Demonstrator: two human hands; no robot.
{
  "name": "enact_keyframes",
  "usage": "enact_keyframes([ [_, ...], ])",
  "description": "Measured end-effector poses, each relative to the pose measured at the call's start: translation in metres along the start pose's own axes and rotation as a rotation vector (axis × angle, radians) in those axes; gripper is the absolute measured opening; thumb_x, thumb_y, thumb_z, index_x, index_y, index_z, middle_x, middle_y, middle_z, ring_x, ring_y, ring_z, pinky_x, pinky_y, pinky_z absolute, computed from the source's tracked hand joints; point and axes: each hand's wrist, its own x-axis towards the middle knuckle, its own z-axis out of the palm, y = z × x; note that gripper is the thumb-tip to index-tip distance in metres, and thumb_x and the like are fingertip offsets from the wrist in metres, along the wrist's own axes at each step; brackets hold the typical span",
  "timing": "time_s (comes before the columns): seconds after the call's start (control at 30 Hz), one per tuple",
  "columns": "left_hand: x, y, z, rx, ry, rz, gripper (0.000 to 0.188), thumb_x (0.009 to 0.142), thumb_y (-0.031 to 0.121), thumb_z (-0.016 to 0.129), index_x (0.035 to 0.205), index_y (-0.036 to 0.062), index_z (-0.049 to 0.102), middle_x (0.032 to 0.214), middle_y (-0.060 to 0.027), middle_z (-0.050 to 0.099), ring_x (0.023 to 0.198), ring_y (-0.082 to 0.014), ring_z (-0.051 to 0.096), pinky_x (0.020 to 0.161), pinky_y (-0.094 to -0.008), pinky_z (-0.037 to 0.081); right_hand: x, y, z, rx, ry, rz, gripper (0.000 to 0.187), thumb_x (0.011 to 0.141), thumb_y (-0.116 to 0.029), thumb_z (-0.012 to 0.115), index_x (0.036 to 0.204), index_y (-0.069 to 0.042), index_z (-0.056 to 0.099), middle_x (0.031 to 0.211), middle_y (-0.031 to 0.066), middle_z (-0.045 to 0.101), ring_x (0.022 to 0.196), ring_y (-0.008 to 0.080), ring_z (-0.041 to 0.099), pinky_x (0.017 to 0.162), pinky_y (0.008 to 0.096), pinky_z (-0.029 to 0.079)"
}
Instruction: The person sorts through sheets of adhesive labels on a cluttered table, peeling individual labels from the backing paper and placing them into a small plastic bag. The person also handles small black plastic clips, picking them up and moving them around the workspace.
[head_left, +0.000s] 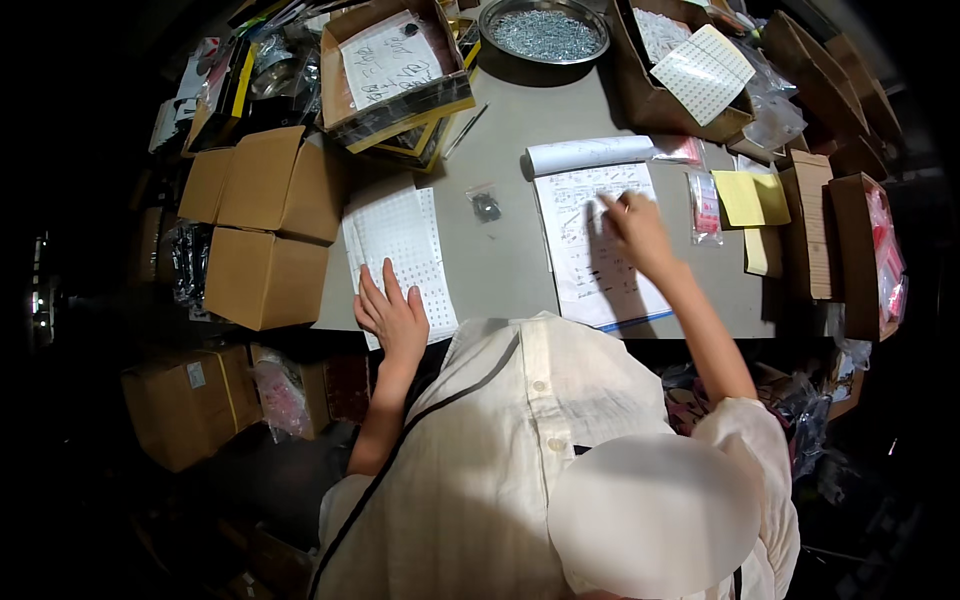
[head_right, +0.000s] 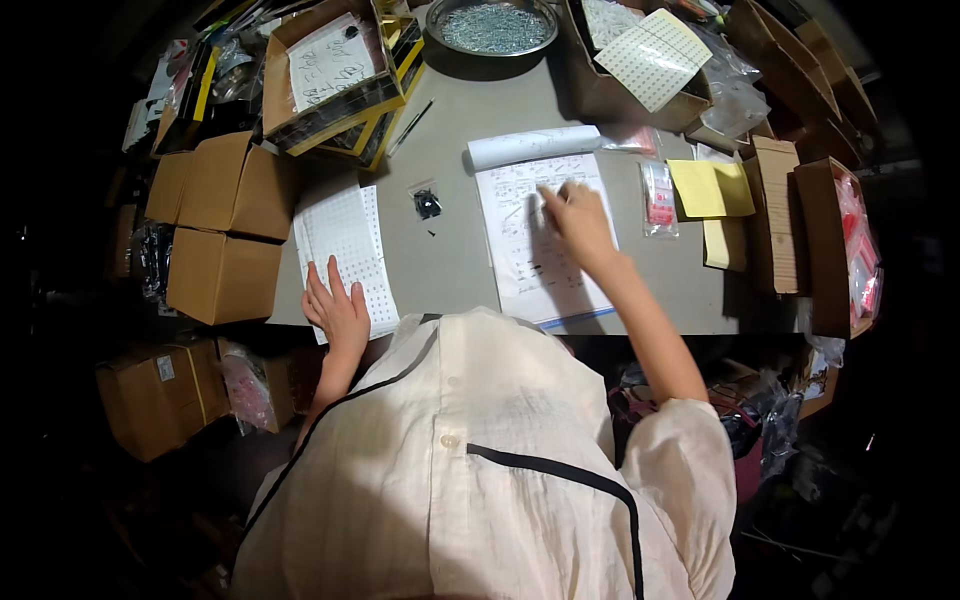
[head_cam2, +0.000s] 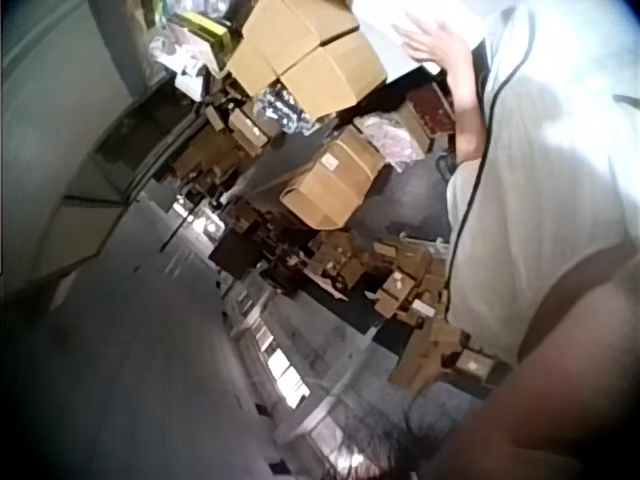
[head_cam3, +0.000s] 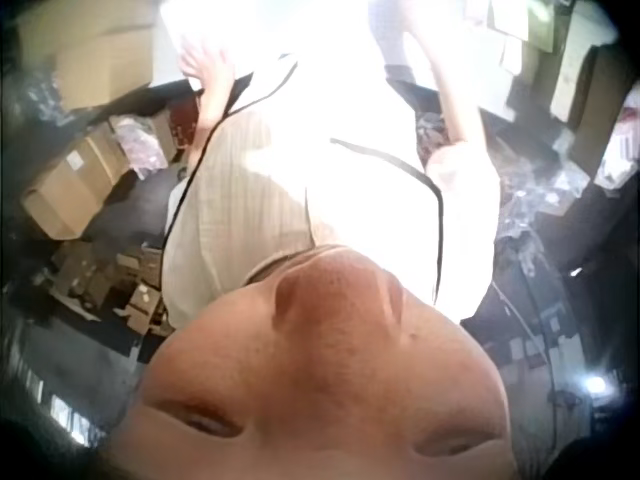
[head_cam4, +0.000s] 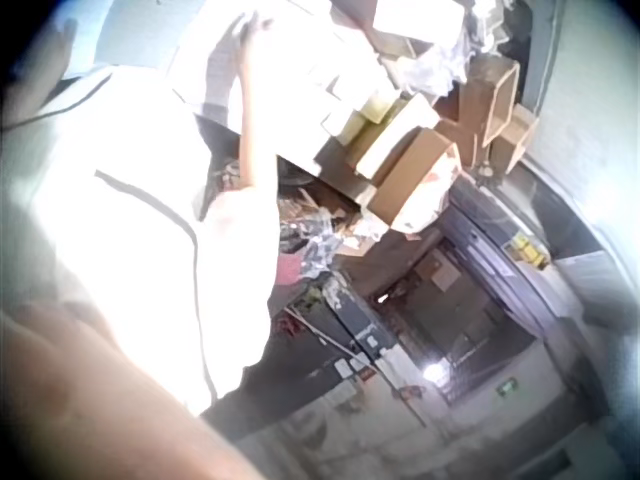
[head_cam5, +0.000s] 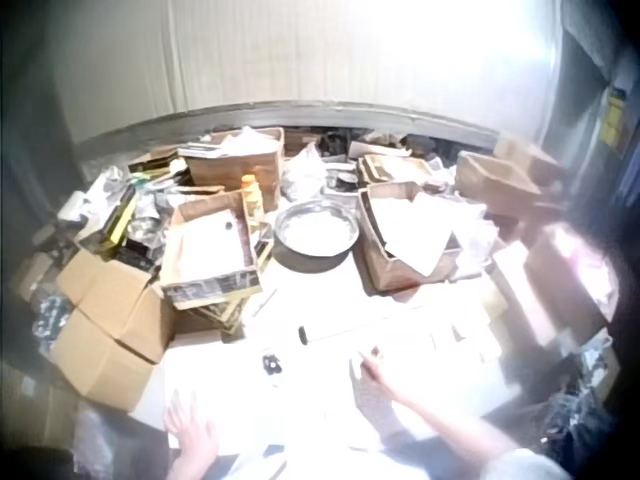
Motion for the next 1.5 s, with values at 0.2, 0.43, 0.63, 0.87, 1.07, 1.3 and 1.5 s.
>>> enact_keyframes([
  [0.2, 0.001, -0.004, -0.001, -0.015, -0.011, 0.032, 0.063, 0.098, 0.027, 0.055, 0.153, 0.0032, 0.036, 0.155, -0.0303, 0.027, 0.14, -0.0437, 0.03, 0.114, -0.0568, 0.021, -0.048, -0.017, -0.019, 0.063, -0.16, -0.123, 0.063, 0.086, -0.022, 0.07, 0.145, -0.017, 0.05, 0.126, 0.0181, 0.058, 0.119, 0.036, 0.053, 0.108, 0.0538, 0.035],
  [0.43, 0.001, 0.004, 0.002, 0.007, 0.032, 0.031, 0.062, 0.098, 0.026, 0.054, 0.152, 0.0027, 0.037, 0.154, -0.031, 0.028, 0.14, -0.0442, 0.031, 0.113, -0.0572, 0.022, -0.101, -0.019, -0.019, -0.032, -0.395, -0.195, 0.076, 0.088, -0.049, 0.067, 0.153, -0.018, 0.042, 0.163, 0.0199, 0.028, 0.147, 0.0393, 0.03, 0.119, 0.0632, 0.013],
  [0.63, 0.002, 0.003, 0.0, -0.003, -0.001, 0.023, 0.062, 0.097, 0.026, 0.056, 0.152, 0.0033, 0.037, 0.154, -0.0314, 0.028, 0.14, -0.0445, 0.029, 0.113, -0.0582, 0.021, -0.069, -0.054, 0.018, -0.009, -0.193, -0.085, 0.07, 0.087, -0.044, 0.071, 0.146, -0.015, 0.047, 0.16, 0.0203, 0.03, 0.147, 0.0408, 0.028, 0.118, 0.0645, 0.012],
  [0.87, 0.002, 0.006, -0.006, 0.056, -0.068, -0.024, 0.063, 0.097, 0.033, 0.059, 0.153, 0.011, 0.041, 0.159, -0.0276, 0.027, 0.148, -0.0415, 0.022, 0.114, -0.0588, 0.015, -0.005, -0.097, 0.046, 0.635, -0.075, 0.07, 0.042, 0.085, -0.015, 0.07, 0.125, -0.007, 0.062, 0.134, 0.0164, 0.056, 0.111, 0.0272, 0.058, 0.098, 0.0422, 0.043],
  [1.07, -0.015, 0.022, -0.016, -0.041, -0.177, -0.033, 0.061, 0.099, 0.031, 0.055, 0.152, 0.0048, 0.039, 0.162, -0.0173, 0.03, 0.151, -0.0345, 0.022, 0.117, -0.0592, 0.008, 0.041, -0.148, 0.098, 1.198, -0.461, 0.359, 0.044, 0.096, -0.024, 0.068, 0.129, 0.002, 0.055, 0.091, 0.0097, 0.068, 0.076, 0.0148, 0.065, 0.068, 0.0302, 0.053],
  [1.3, -0.01, 0.029, -0.014, -0.126, -0.144, 0.019, 0.059, 0.096, 0.023, 0.058, 0.149, 0.0019, 0.042, 0.158, -0.0141, 0.04, 0.15, -0.0263, 0.028, 0.117, -0.0569, 0.008, 0.076, -0.165, 0.14, 1.069, -0.438, 0.332, 0.051, 0.086, -0.042, 0.077, 0.11, 0.001, 0.062, 0.085, 0.0129, 0.07, 0.076, 0.0214, 0.069, 0.068, 0.0359, 0.054],
  [1.5, -0.02, 0.012, -0.029, -0.223, -0.16, 0.066, 0.058, 0.09, 0.019, 0.062, 0.143, -0.0004, 0.047, 0.154, -0.0171, 0.042, 0.147, -0.0292, 0.032, 0.118, -0.0567, 0.008, 0.078, -0.204, 0.105, 0.639, -0.456, 0.229, 0.051, 0.086, -0.048, 0.073, 0.085, 0.003, 0.067, 0.08, 0.0236, 0.07, 0.08, 0.0385, 0.07, 0.073, 0.0456, 0.053],
])
